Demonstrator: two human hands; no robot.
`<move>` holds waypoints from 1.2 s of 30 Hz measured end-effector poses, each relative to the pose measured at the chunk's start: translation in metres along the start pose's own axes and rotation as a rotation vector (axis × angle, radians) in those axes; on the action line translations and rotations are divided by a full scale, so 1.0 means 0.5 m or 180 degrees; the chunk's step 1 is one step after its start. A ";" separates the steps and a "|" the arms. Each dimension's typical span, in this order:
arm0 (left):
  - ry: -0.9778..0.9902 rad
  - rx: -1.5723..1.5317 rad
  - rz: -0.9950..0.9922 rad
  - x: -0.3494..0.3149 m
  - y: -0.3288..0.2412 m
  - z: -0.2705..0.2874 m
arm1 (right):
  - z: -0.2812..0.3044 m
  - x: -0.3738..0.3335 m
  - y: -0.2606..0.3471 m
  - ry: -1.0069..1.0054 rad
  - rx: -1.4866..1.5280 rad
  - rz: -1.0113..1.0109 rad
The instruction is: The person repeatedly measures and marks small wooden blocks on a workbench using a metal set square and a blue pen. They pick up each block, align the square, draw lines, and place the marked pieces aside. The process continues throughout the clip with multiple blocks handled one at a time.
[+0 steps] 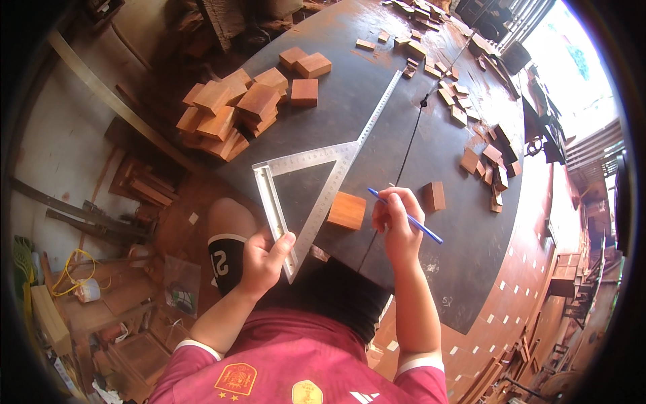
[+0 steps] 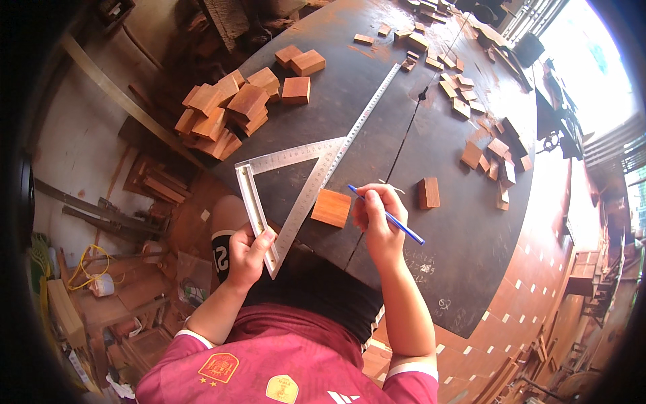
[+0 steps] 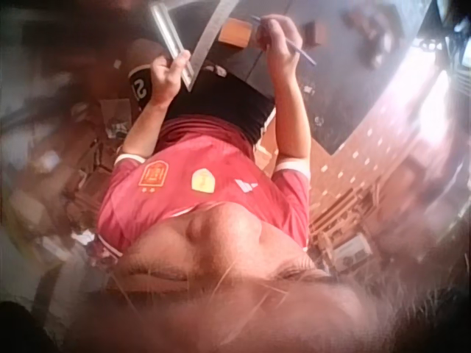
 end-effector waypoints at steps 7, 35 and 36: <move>0.0511 -0.0002 -0.0171 -0.018 -0.031 -0.009 | 0.021 0.000 -0.001 -0.0637 0.0260 -0.0044; 0.2502 0.0582 0.0201 -0.033 -0.047 -0.022 | -0.061 -0.053 0.010 0.2857 0.0063 -0.0830; 0.2515 0.0621 0.0248 -0.033 -0.043 -0.021 | -0.066 -0.052 0.021 0.2788 -0.0129 -0.0668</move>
Point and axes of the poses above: each hand's wrist, its own x-axis towards the middle knuckle, its own z-axis out of the back of the hand, y = z × x, the point moved 7 cm from there along x, towards the middle knuckle, and after that the axes turned 3 degrees about z, right-handed, at the moved point
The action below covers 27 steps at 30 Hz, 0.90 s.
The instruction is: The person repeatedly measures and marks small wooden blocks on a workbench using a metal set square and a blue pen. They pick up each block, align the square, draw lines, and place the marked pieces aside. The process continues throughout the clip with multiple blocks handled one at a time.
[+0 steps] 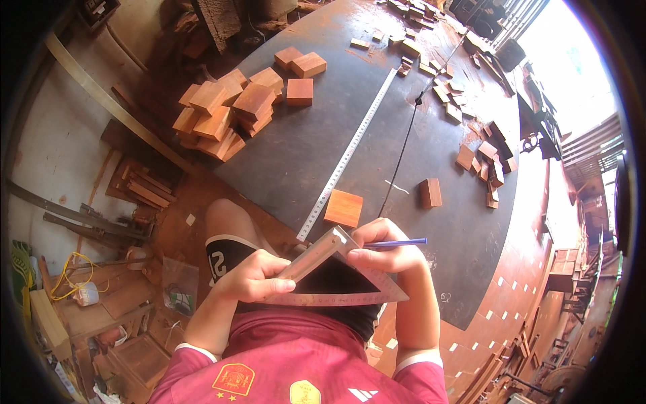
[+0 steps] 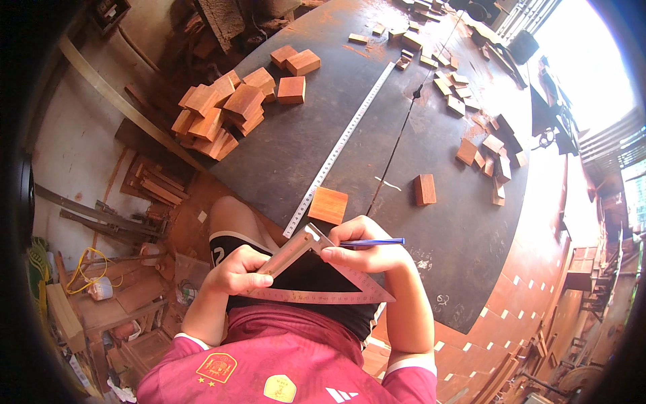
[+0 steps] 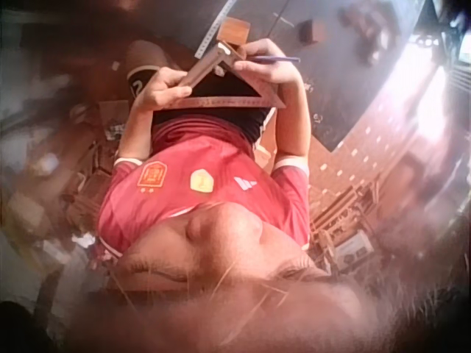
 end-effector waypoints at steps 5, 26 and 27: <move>0.0036 -0.0032 0.0188 0.004 -0.020 0.000 | 0.005 0.000 0.027 -0.0288 -0.0298 0.0339; -0.2591 -0.1650 -0.0691 0.027 0.076 0.088 | 0.120 -0.045 -0.017 -0.3112 0.0446 0.0716; -0.2708 -0.1537 -0.0684 0.033 0.073 0.082 | 0.112 -0.036 -0.017 -0.2966 0.0543 0.0725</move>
Point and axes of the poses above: each hand's wrist, its own x-axis towards the middle knuckle, its own z-axis out of the back of the hand, y = z × x, the point moved 7 cm from there along x, towards the middle knuckle, and after that the axes turned 3 degrees about z, right-handed, at the moved point
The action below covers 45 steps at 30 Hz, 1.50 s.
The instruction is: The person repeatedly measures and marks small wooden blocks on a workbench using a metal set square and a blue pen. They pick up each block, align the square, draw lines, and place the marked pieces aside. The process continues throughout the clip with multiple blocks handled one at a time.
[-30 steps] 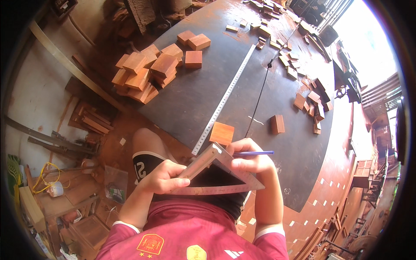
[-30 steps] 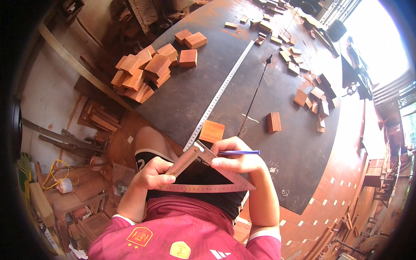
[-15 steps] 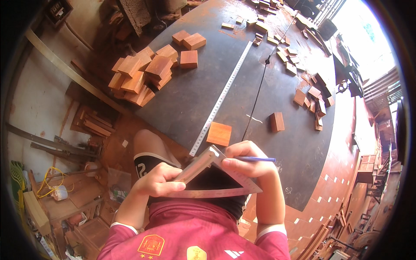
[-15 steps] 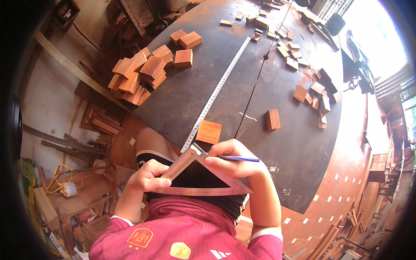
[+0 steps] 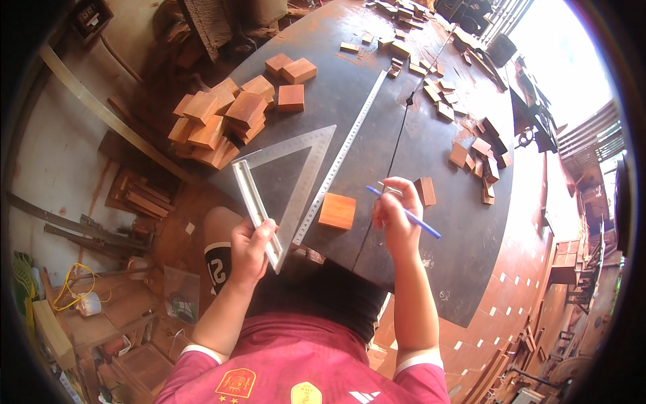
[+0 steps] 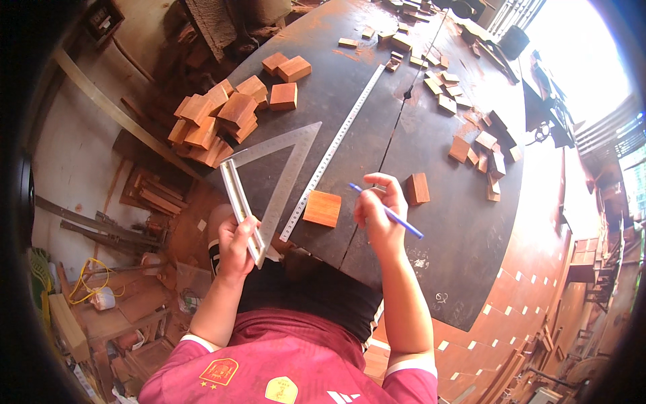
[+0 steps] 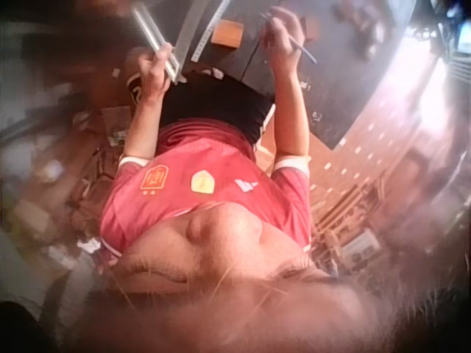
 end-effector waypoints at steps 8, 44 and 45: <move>0.0229 0.0762 -0.0052 -0.019 0.037 -0.044 | -0.044 -0.003 -0.039 0.0591 -0.0420 0.0041; -0.0379 0.1093 -0.0386 -0.049 0.051 -0.079 | -0.063 0.007 -0.063 0.0362 -0.1192 0.0106; -0.0398 0.1078 -0.0400 -0.050 0.051 -0.080 | -0.063 0.007 -0.061 0.0373 -0.1199 0.0132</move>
Point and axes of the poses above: each hand's wrist, its own x-axis towards the middle knuckle, its own z-axis out of the back of the hand, y = z × x, the point moved 7 cm from there along x, towards the middle knuckle, and after that the axes turned 3 degrees about z, right-handed, at the moved point
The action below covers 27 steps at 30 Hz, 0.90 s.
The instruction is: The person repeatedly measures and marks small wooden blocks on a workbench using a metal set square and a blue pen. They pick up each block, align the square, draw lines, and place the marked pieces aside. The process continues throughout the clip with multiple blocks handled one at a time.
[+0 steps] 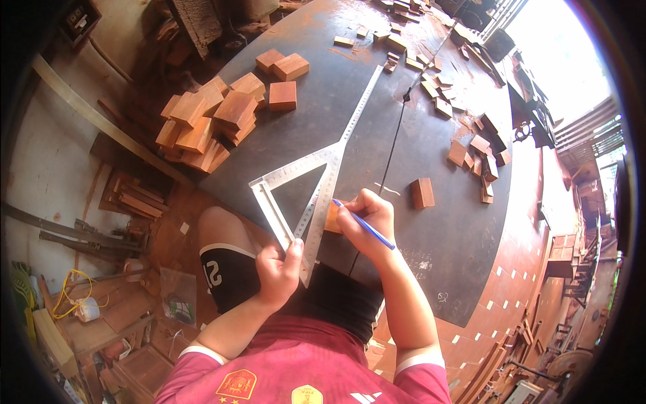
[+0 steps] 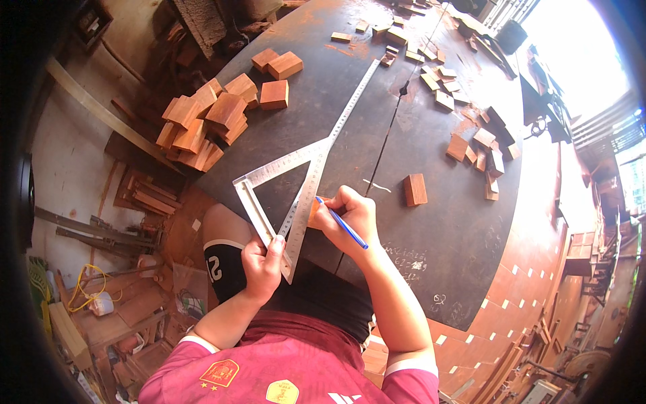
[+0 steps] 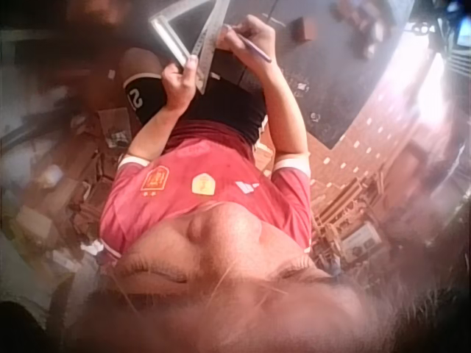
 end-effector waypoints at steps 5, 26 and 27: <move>0.0248 0.0275 0.0196 -0.005 0.022 0.006 | 0.001 0.000 0.002 0.0034 -0.0121 0.0056; -0.0005 0.0141 -0.0024 -0.001 -0.008 -0.003 | -0.003 0.000 0.018 0.0060 -0.0262 0.0172; -0.0005 0.0154 -0.0019 -0.001 -0.011 -0.004 | -0.002 0.000 0.021 0.0115 -0.0348 0.0210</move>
Point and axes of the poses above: each hand's wrist, its own x-axis towards the middle knuckle, its own z-axis out of the back of the hand, y = z × x, the point moved 7 cm from there along x, towards the middle knuckle, and after that the axes turned 3 degrees about z, right-handed, at the moved point
